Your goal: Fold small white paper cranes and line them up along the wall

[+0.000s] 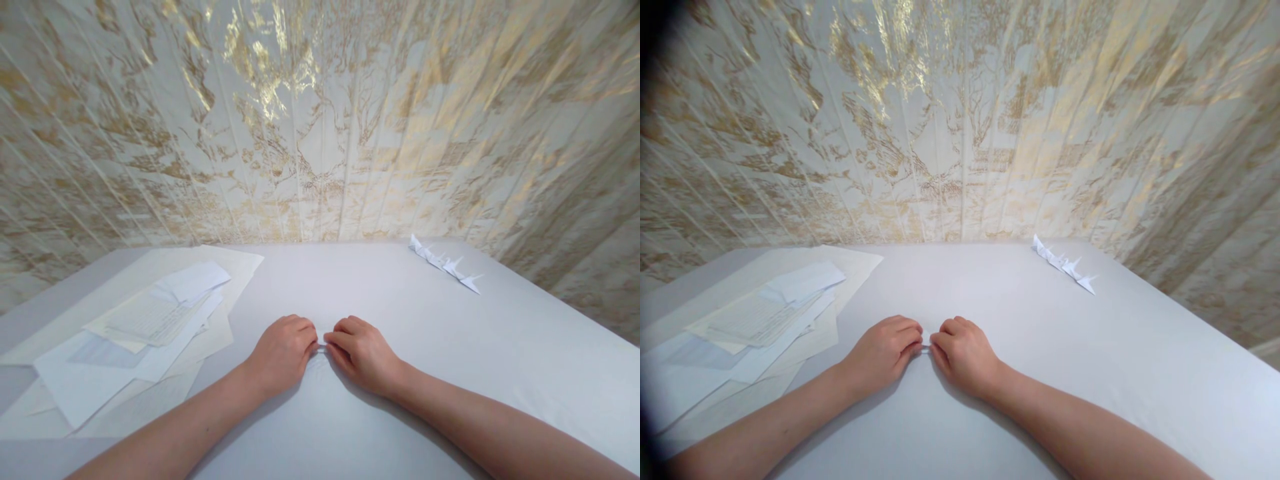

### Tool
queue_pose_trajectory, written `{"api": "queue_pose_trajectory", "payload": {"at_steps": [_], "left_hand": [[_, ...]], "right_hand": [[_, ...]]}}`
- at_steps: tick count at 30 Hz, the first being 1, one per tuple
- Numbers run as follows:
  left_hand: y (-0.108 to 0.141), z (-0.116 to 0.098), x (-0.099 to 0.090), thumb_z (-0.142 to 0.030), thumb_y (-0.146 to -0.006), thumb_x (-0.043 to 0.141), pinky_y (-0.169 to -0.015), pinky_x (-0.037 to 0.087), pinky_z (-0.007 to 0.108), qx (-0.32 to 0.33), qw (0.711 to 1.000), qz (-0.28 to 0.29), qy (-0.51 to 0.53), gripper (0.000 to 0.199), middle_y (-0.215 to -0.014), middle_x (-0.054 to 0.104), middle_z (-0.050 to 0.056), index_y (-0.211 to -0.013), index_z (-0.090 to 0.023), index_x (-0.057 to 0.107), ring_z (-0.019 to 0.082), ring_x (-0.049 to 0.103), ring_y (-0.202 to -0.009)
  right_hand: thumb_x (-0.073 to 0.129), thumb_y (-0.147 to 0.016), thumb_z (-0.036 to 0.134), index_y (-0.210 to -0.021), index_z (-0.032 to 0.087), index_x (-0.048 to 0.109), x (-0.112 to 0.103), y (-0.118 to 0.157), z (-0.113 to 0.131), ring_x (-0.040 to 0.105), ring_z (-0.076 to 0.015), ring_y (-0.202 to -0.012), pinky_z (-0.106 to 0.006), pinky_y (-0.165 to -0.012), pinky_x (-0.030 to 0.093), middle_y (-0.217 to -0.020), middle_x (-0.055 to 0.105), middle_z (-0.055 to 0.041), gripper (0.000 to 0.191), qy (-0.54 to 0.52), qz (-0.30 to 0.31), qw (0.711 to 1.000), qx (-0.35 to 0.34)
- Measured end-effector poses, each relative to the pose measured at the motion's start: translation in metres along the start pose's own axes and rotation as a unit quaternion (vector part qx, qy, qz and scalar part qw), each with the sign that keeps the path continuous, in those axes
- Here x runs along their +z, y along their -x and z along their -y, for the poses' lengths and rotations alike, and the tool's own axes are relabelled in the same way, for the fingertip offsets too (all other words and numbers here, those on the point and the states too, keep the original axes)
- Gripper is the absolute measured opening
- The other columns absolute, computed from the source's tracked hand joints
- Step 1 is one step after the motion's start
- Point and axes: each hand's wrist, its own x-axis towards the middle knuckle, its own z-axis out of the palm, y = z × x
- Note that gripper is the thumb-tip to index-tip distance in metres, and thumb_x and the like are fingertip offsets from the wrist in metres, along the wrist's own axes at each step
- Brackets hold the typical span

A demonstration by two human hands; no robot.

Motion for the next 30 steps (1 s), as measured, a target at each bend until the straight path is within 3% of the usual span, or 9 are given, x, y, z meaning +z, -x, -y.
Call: {"api": "queue_pose_trajectory", "payload": {"at_steps": [4,10,14,19,25,30], "left_hand": [[-0.002,0.001,0.003,-0.014,-0.082,0.043,-0.076,0.042,0.032,0.007,1.0,-0.015,0.003,0.018,-0.081,0.062,0.007,-0.075,-0.017,0.06,0.02,0.054,-0.08],[-0.009,0.001,0.006,-0.015,-0.076,0.054,-0.076,0.04,0.03,-0.068,0.99,-0.035,0.117,0.012,-0.081,0.06,0.004,-0.066,-0.018,0.057,0.018,0.052,-0.081],[-0.009,-0.001,0.007,-0.012,-0.073,0.056,-0.082,0.039,0.031,-0.075,0.986,-0.047,0.142,0.009,-0.089,0.061,0.004,-0.066,-0.018,0.053,0.018,0.051,-0.089],[-0.008,-0.004,0.008,-0.014,-0.072,0.053,-0.071,0.041,0.028,-0.121,0.97,-0.06,0.201,0.007,-0.076,0.06,0.0,-0.068,-0.019,0.051,0.016,0.053,-0.076],[-0.007,-0.005,-0.001,-0.011,-0.068,0.056,-0.069,0.042,0.025,-0.109,0.936,-0.144,0.302,0.014,-0.077,0.058,0.0,-0.058,-0.018,0.05,0.014,0.054,-0.075],[-0.015,-0.004,-0.018,-0.015,-0.066,0.061,-0.068,0.042,0.025,-0.113,0.916,-0.192,0.333,0.013,-0.075,0.057,0.001,-0.057,-0.017,0.051,0.013,0.055,-0.071]], "right_hand": [[0.045,-0.086,0.017,-0.078,0.017,0.064,0.001,0.0,-0.003,0.052,-0.0163,-0.07,-0.027,-0.065,0.038,-0.074,0.061,-0.0063,0.021,0.02,-0.002,1.0,-0.024],[0.049,-0.081,0.011,-0.077,0.016,0.061,0.002,-0.002,-0.006,0.052,-0.0152,-0.073,-0.025,-0.066,0.041,-0.076,0.06,-0.0048,0.014,-0.076,-0.019,0.997,0.023],[0.045,-0.079,0.008,-0.078,0.015,0.056,0.003,-0.004,-0.005,0.052,-0.0176,-0.078,-0.029,-0.072,0.042,-0.08,0.059,-0.0069,0.012,-0.077,-0.043,0.996,0.009],[0.037,-0.081,0.006,-0.084,0.017,0.048,0.006,-0.003,-0.004,0.053,-0.0153,-0.07,-0.026,-0.063,0.044,-0.079,0.059,-0.0066,0.016,-0.117,-0.08,0.99,0.004],[0.047,-0.081,0.013,-0.075,0.018,0.053,0.002,-0.007,-0.005,0.056,-0.0135,-0.068,-0.025,-0.064,0.046,-0.075,0.061,-0.0034,0.01,-0.23,-0.152,0.96,0.046],[0.055,-0.079,0.022,-0.073,0.017,0.057,-0.015,-0.02,-0.006,0.057,-0.0135,-0.066,-0.025,-0.064,0.046,-0.069,0.063,-0.0025,0.008,-0.281,-0.176,0.942,0.045]]}}
